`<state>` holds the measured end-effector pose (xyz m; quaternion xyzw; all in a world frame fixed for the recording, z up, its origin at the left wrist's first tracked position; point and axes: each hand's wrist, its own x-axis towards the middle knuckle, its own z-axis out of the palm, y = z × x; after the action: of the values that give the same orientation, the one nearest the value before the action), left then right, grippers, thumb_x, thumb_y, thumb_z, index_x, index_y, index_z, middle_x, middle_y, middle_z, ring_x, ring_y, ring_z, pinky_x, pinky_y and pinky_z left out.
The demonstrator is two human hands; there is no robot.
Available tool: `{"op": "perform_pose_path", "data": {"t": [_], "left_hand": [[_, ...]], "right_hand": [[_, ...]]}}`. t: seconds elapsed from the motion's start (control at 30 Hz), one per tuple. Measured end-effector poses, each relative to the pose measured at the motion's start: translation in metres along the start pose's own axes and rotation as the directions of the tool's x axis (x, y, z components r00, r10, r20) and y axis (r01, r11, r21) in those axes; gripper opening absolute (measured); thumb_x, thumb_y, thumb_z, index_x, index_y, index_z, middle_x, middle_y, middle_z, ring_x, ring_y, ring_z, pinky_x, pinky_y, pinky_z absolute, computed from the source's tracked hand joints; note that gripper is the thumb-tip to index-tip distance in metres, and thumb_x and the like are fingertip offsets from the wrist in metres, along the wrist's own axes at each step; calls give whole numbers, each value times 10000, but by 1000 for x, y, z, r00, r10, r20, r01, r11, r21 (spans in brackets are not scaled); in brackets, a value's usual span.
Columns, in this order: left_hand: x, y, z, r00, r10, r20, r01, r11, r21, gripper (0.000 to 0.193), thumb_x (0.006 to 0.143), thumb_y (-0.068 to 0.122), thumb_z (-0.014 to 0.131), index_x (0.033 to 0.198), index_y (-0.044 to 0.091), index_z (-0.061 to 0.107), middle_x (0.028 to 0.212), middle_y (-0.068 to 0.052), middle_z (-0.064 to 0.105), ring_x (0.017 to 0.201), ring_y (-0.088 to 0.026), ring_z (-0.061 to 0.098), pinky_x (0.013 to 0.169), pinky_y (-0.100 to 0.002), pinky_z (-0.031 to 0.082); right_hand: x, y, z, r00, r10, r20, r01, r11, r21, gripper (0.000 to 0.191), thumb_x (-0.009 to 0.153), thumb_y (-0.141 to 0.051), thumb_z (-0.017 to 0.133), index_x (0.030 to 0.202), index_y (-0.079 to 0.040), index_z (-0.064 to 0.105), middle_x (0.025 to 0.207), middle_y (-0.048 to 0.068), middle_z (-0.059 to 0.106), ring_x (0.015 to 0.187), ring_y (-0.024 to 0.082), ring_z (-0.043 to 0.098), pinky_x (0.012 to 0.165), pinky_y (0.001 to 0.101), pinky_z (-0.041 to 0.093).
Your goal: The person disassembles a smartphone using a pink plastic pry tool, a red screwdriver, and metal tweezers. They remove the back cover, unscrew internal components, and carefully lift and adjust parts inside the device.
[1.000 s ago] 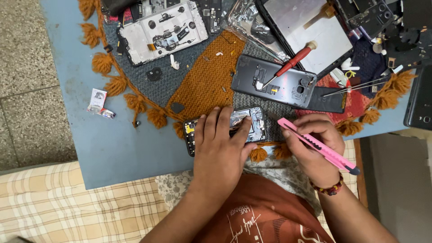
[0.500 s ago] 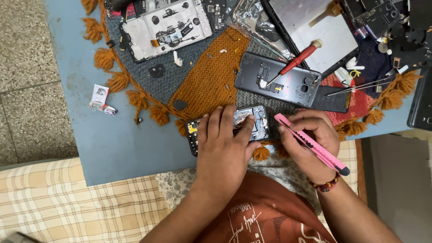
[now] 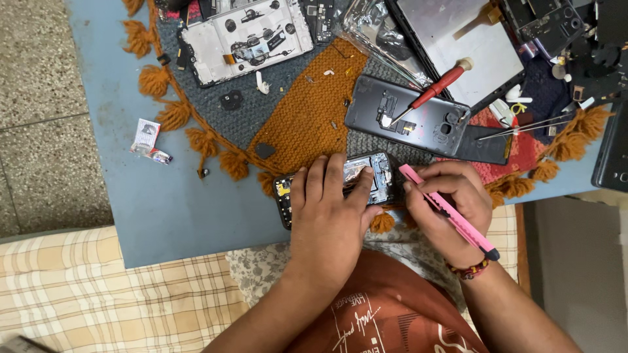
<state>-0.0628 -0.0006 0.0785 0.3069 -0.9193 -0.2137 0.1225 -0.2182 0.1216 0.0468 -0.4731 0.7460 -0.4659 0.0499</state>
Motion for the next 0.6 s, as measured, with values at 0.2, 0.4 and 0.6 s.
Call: {"op": "perform_pose_path", "data": {"t": [0.2, 0.4, 0.6], "left_hand": [[-1, 0, 0, 1000, 1, -6, -1, 1000, -9, 536, 817, 388, 760, 1283, 127, 705, 1390, -173, 526, 1326, -366, 451, 1136, -555, 304], [-2, 0, 1, 1000, 0, -4, 0, 1000, -26, 531, 817, 386, 755, 1272, 118, 704, 1386, -170, 517, 1338, -367, 442, 1145, -560, 295], [-1, 0, 3, 1000, 1, -2, -1, 999, -32, 529, 815, 386, 751, 1270, 119, 703, 1381, -168, 512, 1342, -364, 437, 1156, -569, 286]], "right_hand": [[10, -2, -9, 994, 34, 100, -42, 995, 86, 152, 896, 5, 794, 964, -42, 667, 1112, 102, 703, 1026, 188, 724, 864, 278, 589], [21, -4, -8, 986, 25, 163, -41, 995, 95, 124, 882, -11, 783, 944, -33, 678, 1102, 116, 698, 1003, 186, 724, 894, 296, 601], [35, 4, -10, 990, 82, 116, -124, 900, 419, 109, 1042, -75, 705, 1056, -28, 608, 1123, 134, 689, 956, 149, 734, 860, 260, 616]]}}
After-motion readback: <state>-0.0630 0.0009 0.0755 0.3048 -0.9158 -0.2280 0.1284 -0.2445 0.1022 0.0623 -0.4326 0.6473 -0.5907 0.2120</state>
